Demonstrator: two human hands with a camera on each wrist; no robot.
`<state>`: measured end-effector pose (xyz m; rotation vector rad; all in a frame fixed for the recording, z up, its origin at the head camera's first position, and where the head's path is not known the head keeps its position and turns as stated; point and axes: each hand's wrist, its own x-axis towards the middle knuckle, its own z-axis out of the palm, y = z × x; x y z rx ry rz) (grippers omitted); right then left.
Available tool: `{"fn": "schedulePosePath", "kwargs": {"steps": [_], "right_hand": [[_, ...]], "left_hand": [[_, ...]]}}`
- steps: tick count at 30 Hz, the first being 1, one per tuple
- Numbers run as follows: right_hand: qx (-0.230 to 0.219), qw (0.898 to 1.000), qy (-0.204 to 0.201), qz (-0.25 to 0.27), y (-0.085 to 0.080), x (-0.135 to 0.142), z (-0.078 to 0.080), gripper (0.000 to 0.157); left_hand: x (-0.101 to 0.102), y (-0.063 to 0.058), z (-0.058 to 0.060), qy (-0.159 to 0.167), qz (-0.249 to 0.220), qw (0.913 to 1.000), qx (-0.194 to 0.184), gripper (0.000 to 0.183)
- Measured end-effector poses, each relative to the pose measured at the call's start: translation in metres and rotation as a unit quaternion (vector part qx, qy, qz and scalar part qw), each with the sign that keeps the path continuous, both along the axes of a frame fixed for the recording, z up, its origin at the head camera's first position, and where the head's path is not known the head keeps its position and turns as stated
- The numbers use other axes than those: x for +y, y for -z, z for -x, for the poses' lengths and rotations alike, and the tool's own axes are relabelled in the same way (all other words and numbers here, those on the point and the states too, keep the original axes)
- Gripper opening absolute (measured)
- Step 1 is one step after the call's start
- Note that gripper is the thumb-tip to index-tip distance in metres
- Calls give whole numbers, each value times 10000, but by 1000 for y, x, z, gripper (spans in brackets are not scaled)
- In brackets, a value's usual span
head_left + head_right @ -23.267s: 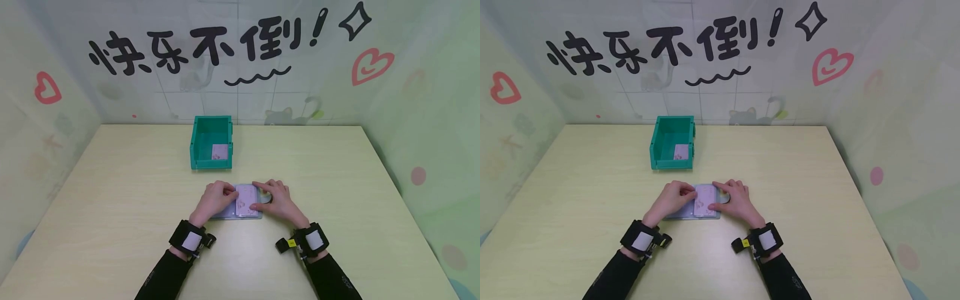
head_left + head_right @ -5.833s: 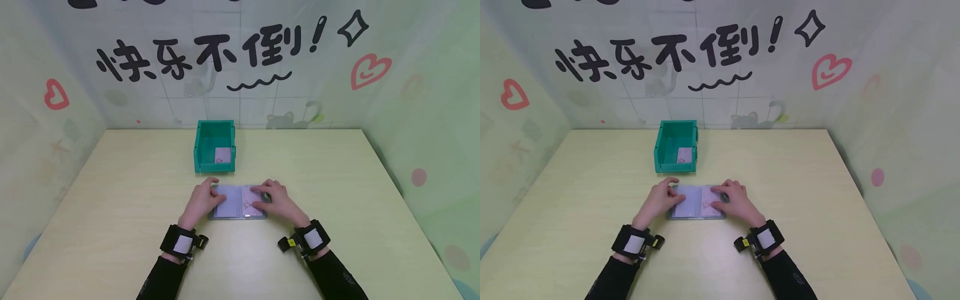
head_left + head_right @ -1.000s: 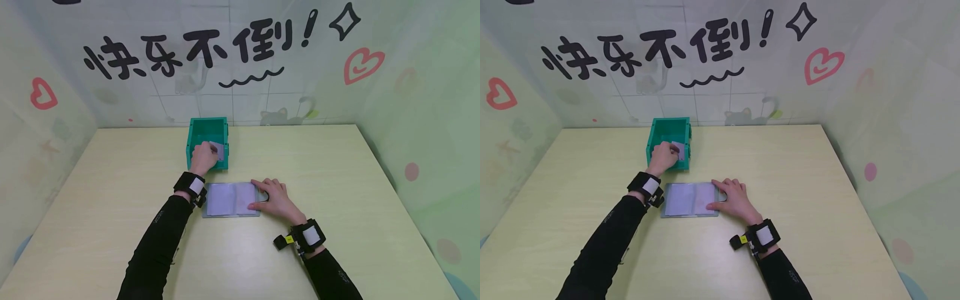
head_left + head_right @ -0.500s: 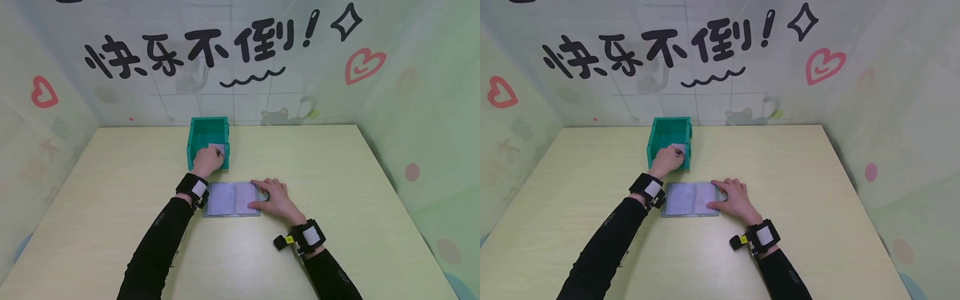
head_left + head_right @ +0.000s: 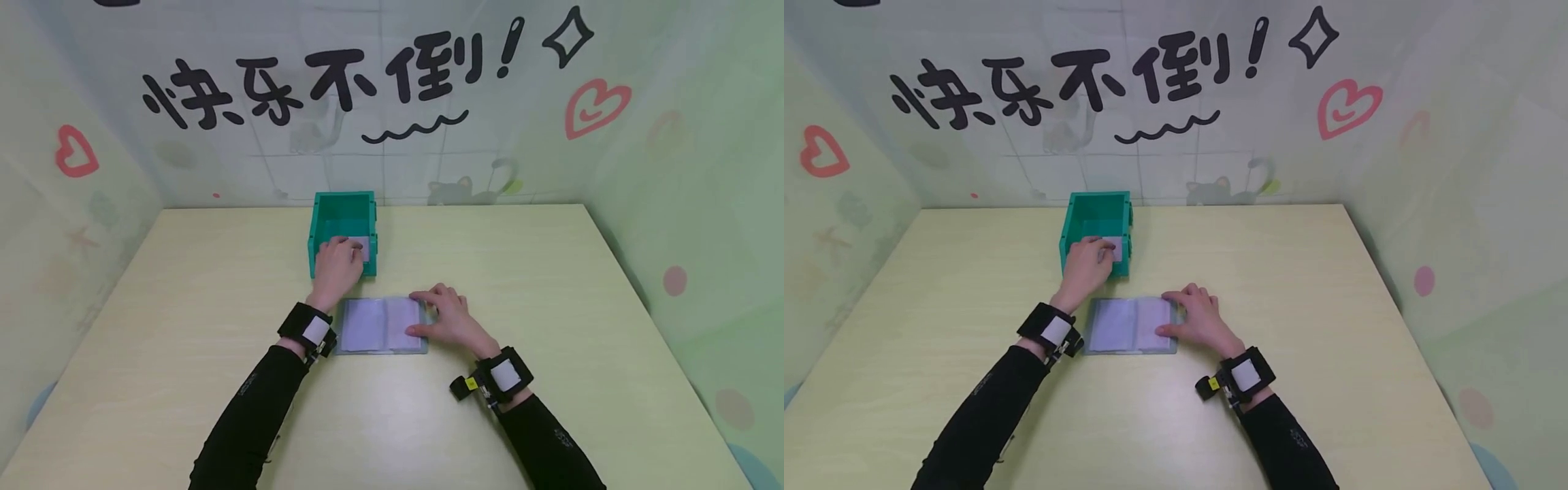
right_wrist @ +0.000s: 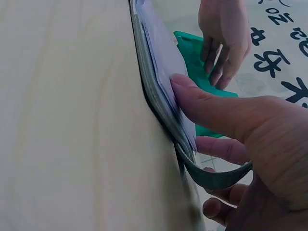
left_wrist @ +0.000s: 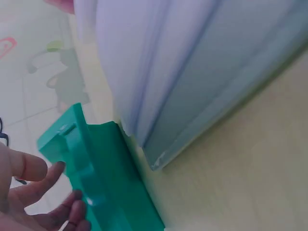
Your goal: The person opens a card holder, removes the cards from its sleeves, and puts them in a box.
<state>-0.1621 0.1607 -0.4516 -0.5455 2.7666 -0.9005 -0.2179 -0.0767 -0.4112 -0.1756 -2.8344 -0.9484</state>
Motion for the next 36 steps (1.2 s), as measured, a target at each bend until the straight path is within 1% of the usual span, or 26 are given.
{"fn": "schedulePosePath", "kwargs": {"steps": [2, 4, 6, 9, 11, 12, 14, 17, 20, 24, 29, 31, 33, 36], "right_hand": [[90, 10000, 16, -12, -1, 0, 1, 62], [192, 9998, 22, -18, -2, 0, 2, 58], [257, 9997, 2, -47, -3, 1, 4, 54], [240, 9995, -89, -168, -6, 1, 9, 53], [150, 9994, -187, -267, -7, 0, 13, 55], [97, 9993, -233, -291, -8, 0, 15, 56], [23, 9989, -321, -344, -9, -1, 18, 58], [14, 9986, -368, -389, -9, -3, 23, 56], [26, 9986, -336, -408, -8, -6, 27, 53], [17, 9989, -271, -393, -9, -9, 30, 51], [156, 9990, -248, -324, -12, -11, 29, 46], [123, 9995, -234, -172, -12, -12, 26, 41], [66, 9995, -299, 93, -12, -12, 23, 33], [-105, 9960, -545, 702, -13, -15, 17, 21]], "left_hand": [[-2, -1, -11, 152, -407, 9991, 27, 31], [-5, -1, -23, 429, -771, 9957, -290, 29], [-9, -1, -34, 800, -921, 9900, -711, 27], [-13, 2, -48, 1477, -790, 9772, -1302, 24], [-15, 6, -52, 1879, -630, 9686, -1501, 23], [-15, 7, -53, 2027, -605, 9643, -1591, 23], [-17, 9, -55, 2200, -567, 9580, -1752, 24], [-19, 12, -54, 2283, -671, 9513, -1958, 25], [-23, 15, -52, 2308, -768, 9476, -2073, 26], [-26, 16, -50, 2328, -878, 9459, -2085, 26], [-28, 17, -50, 2334, -1027, 9443, -2081, 27], [-29, 18, -52, 2327, -1079, 9436, -2095, 29], [-29, 17, -54, 2301, -1121, 9433, -2113, 30], [-30, 17, -57, 2204, -1164, 9449, -2124, 32]]}}
